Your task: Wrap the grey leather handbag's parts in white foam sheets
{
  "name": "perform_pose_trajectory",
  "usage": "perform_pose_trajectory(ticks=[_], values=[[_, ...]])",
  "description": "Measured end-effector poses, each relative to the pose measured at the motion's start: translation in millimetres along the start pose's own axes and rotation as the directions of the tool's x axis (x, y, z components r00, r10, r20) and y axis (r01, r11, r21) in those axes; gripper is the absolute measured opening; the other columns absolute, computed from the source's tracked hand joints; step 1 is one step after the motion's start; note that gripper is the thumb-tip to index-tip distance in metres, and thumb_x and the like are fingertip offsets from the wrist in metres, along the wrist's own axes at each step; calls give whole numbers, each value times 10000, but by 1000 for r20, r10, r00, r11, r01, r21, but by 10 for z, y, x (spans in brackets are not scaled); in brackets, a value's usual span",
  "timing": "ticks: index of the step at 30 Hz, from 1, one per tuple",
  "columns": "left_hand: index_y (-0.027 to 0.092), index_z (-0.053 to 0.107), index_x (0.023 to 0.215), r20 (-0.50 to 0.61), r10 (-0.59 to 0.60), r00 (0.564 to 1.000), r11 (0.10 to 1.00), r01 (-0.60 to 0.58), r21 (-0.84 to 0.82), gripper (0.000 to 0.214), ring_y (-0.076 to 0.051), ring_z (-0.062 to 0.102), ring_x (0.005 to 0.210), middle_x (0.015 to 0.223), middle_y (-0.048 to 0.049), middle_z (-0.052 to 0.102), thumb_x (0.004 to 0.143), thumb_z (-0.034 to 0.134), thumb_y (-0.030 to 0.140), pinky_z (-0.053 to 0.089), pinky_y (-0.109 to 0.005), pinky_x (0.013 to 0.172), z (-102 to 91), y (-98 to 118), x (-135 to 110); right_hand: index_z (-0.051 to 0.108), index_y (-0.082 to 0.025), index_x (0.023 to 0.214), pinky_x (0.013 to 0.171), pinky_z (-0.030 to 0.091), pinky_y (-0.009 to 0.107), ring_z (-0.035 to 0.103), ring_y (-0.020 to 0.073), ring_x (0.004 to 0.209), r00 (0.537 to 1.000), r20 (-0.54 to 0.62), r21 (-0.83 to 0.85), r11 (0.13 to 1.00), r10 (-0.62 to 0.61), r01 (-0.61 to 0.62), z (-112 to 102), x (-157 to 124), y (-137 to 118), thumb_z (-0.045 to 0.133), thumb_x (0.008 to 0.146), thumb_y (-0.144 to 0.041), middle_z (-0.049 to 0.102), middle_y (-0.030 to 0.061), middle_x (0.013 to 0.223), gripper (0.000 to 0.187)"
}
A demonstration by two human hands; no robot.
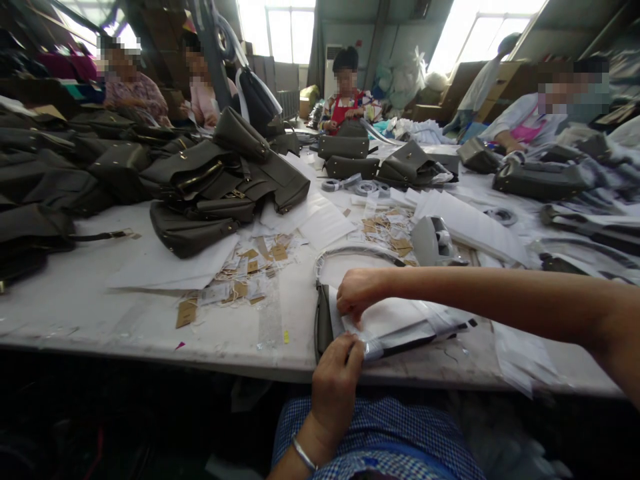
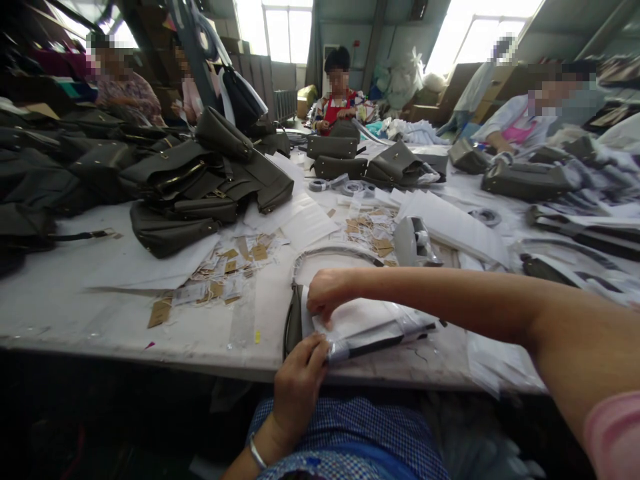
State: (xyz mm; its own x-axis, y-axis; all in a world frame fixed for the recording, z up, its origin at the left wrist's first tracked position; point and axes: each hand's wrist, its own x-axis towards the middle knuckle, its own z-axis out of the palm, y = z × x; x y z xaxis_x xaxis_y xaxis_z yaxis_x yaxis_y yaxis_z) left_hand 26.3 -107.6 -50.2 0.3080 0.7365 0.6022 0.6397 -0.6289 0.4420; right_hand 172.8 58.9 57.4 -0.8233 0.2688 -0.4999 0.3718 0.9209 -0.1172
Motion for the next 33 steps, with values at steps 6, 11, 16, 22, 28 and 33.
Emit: perform_pose_trajectory(ticks=[6,11,16,22,28,33], values=[[204,609,1162,16,-18,1000,1000,18,-2,294,-200,678,1064,1121,-63,698,913,534,67,597,-327,925,-1,7,12,726,-223,782,546,232,259,490,113,561,982,-85,192,970,169,-150,114,53,262,814,718,-540,684,-33,692,335],[201,601,1187,22,-8,1000,1000,8,22,369,-199,675,1072,1151,-65,695,867,559,23,598,-328,931,-5,3,1,725,-175,783,569,311,240,520,120,577,911,-157,457,846,381,-275,156,-7,528,842,664,-532,678,-16,677,394],[208,626,1153,-36,2,999,1000,-1,29,304,-192,679,1071,1141,-60,703,900,547,59,594,-317,933,40,-9,-34,668,-170,1237,755,455,266,662,192,866,833,-260,564,777,489,-280,290,-225,411,579,918,-497,738,81,1054,466],[235,646,1239,-79,55,995,998,-52,41,357,-183,659,1122,1157,-65,693,930,555,81,570,-311,975,58,-24,-72,443,-210,1493,984,433,384,597,318,1156,798,-251,715,660,548,-229,653,-252,-2,749,709,-654,652,120,1287,952],[254,684,1221,-125,146,981,986,-133,103,347,-191,679,1077,1120,-76,688,945,547,92,604,-319,899,24,-13,-18,691,-155,1220,820,475,279,648,235,956,850,-45,919,355,525,-171,709,-57,321,787,664,-601,721,80,1086,720],[247,676,1242,-132,184,974,978,-169,120,370,-194,679,1089,1130,-78,701,946,533,77,605,-320,902,28,-21,-11,785,-144,903,700,481,233,645,174,779,882,31,936,296,469,-191,602,30,454,817,638,-507,735,46,872,451]])
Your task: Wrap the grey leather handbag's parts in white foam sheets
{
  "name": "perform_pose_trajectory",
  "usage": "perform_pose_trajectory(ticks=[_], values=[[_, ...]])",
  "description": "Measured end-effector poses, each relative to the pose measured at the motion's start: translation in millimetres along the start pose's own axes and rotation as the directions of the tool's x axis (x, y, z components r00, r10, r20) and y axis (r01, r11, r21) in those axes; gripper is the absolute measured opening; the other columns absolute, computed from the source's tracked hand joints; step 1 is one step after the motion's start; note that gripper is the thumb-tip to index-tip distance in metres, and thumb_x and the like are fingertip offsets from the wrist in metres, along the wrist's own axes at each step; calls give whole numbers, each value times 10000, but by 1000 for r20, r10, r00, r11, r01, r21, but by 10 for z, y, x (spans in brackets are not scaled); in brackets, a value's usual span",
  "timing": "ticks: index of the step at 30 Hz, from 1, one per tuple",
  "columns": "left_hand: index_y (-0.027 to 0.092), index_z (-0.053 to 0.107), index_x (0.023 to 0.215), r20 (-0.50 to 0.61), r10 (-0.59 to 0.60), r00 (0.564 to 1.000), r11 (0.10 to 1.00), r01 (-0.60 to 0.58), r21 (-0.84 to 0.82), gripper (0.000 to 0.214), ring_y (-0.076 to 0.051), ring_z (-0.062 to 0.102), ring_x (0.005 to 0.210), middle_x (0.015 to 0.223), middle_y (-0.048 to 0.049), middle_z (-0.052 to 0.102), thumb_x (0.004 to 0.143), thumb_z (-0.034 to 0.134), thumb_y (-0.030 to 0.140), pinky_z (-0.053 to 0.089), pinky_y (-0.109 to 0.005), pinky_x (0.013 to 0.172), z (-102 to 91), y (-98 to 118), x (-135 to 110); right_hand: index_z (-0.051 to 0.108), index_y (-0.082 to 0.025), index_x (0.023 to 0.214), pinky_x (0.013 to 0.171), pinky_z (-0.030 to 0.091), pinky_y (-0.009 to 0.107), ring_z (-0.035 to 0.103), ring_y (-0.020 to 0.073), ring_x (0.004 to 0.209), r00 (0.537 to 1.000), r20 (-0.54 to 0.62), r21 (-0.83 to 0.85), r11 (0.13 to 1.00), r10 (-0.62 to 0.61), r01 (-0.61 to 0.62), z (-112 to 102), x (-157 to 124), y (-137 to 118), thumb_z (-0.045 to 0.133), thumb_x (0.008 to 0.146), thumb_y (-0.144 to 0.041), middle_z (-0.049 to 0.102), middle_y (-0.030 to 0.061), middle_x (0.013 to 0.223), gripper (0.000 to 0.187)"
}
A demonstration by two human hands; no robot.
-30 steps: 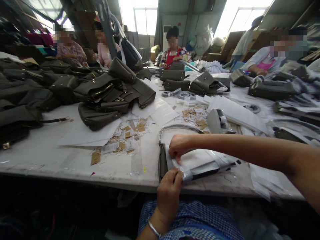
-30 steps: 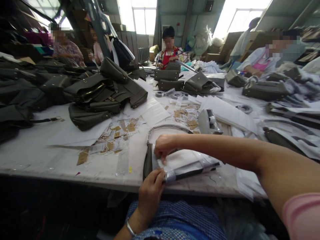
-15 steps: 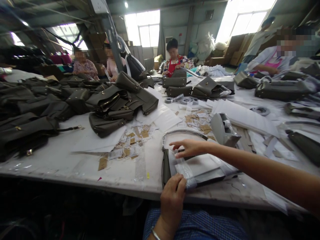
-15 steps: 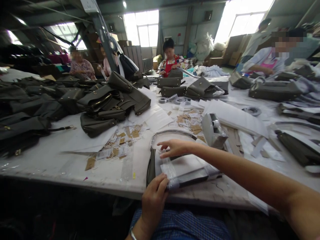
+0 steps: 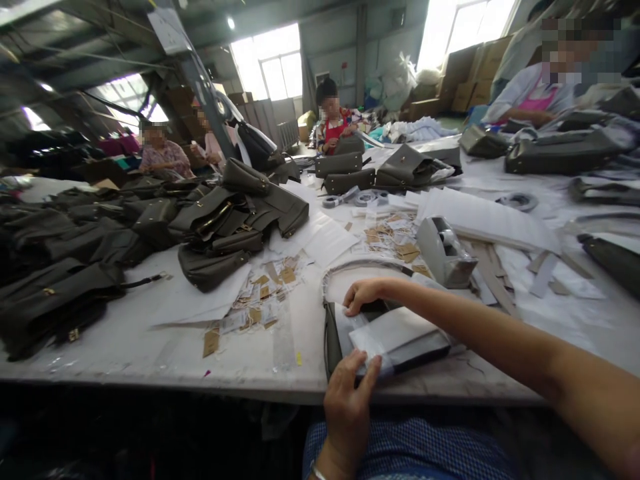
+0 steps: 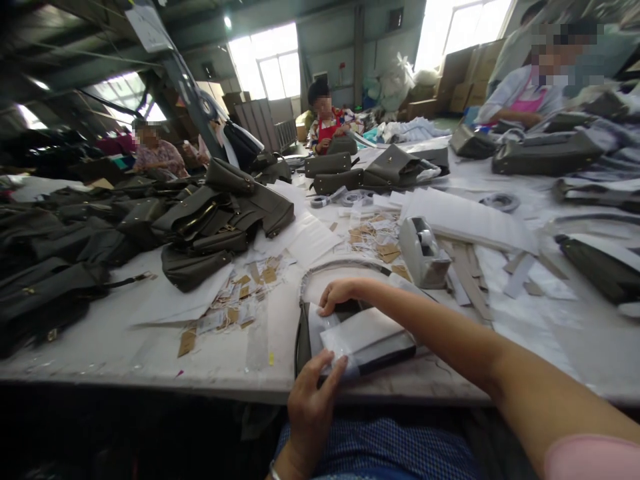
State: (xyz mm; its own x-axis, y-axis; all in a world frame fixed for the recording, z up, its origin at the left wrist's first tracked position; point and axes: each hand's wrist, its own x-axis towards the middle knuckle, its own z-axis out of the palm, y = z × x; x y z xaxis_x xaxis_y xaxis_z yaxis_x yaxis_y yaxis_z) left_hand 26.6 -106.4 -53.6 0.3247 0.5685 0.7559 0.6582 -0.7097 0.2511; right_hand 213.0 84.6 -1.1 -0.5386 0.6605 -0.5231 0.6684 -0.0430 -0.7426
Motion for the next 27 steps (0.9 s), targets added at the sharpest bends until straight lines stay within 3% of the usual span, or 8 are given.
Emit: perform_pose_trajectory(ticks=[8,14,17,19,21,23,25,27], values=[[227,636,1298,22,127,992,991,-127,34,432,-218,633,1188,1249,-47,702,944,477,37,576,-371,972,38,-57,-68,781,-157,917,779,492,267,673,207,834,938,-336,-181,983,-81,20,180,-125,-74,596,898,-381,756,57,877,291],[230,598,1346,144,91,985,988,-71,-135,549,-225,574,1280,1329,-44,656,862,454,14,540,-374,1032,-138,-71,-50,646,-174,1295,1121,328,448,511,328,1289,676,-716,-345,930,-175,-125,143,-929,305,519,926,-355,609,142,1358,430],[264,596,1345,252,-76,965,934,157,-322,474,-224,559,1301,1384,-48,615,895,500,150,501,-365,1078,-251,-243,0,553,-188,1404,1086,372,514,516,371,1286,540,-839,-291,896,-70,-335,90,-1431,686,513,922,-411,563,161,1408,532],[257,583,1359,281,-394,875,803,476,-358,427,-235,522,1340,1428,-65,578,938,517,278,450,-378,1124,-239,-397,96,509,-198,1447,993,460,536,595,397,1192,486,-866,-147,872,114,-468,95,-1639,936,516,911,-505,608,172,1351,618],[212,526,1413,359,-664,656,544,753,-370,495,-257,450,1401,1483,-97,520,950,519,386,375,-409,1174,-159,-516,252,531,-149,1429,969,487,536,625,408,1152,477,-844,-17,878,244,-479,130,-1717,1118,528,892,-553,650,194,1282,672],[174,438,1474,465,-755,462,303,875,-378,606,-255,368,1451,1536,-116,450,944,524,455,281,-412,1216,-63,-564,437,586,-128,1375,1027,469,486,602,374,1207,491,-836,27,914,243,-406,170,-1705,1192,537,888,-527,650,178,1290,631],[200,375,1510,492,-788,370,158,894,-419,683,-235,280,1491,1590,-86,365,930,534,523,192,-400,1240,-9,-549,612,604,-158,1355,1061,457,425,586,326,1243,457,-876,13,957,151,-291,184,-1667,1147,544,887,-497,630,128,1337,581],[264,339,1525,435,-824,362,92,844,-528,715,-216,220,1511,1630,-32,286,918,519,597,170,-391,1244,-30,-514,755,581,-204,1384,1050,470,424,599,318,1227,371,-926,-2,985,64,-174,156,-1650,995,556,883,-523,637,92,1336,595]])
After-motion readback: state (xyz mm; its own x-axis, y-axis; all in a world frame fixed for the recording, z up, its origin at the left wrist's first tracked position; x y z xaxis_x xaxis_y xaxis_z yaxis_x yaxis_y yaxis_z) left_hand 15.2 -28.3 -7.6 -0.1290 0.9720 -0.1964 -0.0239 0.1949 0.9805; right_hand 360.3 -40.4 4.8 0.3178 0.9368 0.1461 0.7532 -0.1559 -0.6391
